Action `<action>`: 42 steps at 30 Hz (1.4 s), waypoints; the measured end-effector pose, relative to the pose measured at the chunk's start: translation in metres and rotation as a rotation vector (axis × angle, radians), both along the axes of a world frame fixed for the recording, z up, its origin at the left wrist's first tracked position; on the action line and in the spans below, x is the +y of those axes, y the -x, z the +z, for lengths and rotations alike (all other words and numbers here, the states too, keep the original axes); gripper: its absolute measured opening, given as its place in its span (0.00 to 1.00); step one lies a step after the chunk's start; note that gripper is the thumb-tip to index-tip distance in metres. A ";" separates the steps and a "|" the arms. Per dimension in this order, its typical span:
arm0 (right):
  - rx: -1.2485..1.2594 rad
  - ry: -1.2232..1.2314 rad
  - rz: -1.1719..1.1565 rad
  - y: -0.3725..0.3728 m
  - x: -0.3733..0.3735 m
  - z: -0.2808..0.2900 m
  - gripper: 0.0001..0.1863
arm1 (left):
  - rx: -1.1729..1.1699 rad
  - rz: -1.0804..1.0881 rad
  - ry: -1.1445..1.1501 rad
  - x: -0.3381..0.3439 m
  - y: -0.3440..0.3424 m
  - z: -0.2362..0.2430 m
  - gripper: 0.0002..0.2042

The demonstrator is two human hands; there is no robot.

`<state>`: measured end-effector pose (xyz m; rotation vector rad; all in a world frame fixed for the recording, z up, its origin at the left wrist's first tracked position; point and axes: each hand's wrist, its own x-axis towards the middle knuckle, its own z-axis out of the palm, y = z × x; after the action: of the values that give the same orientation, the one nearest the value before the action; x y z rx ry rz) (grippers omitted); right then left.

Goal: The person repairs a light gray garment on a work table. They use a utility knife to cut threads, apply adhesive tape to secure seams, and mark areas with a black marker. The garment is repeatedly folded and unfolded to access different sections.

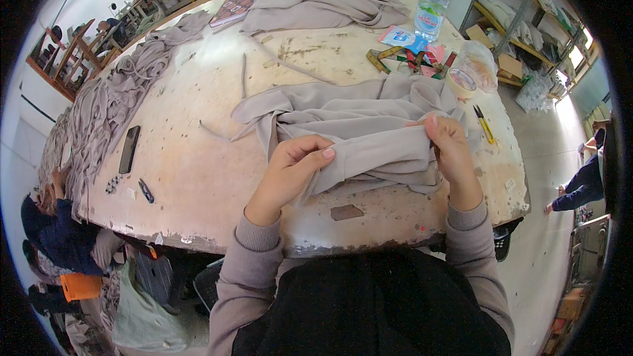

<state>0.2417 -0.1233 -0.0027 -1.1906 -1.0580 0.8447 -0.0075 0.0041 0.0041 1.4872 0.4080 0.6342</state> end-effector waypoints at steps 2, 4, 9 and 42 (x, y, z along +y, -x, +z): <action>-0.136 -0.019 -0.009 -0.001 -0.002 0.005 0.16 | -0.025 0.009 0.020 0.000 0.000 -0.001 0.07; -0.369 0.022 0.022 -0.001 -0.003 0.012 0.15 | -0.040 0.025 0.025 0.000 0.000 -0.002 0.07; -0.898 0.182 0.071 0.004 -0.001 0.028 0.14 | -0.059 0.060 -0.057 0.003 0.000 -0.002 0.08; -0.174 -0.070 0.024 0.052 0.000 0.021 0.26 | -0.062 0.163 -0.557 -0.020 -0.018 0.003 0.07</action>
<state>0.1894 -0.1236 0.0181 -1.2109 -1.2358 0.7262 0.0103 -0.0164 0.0074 1.9672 0.3183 0.9758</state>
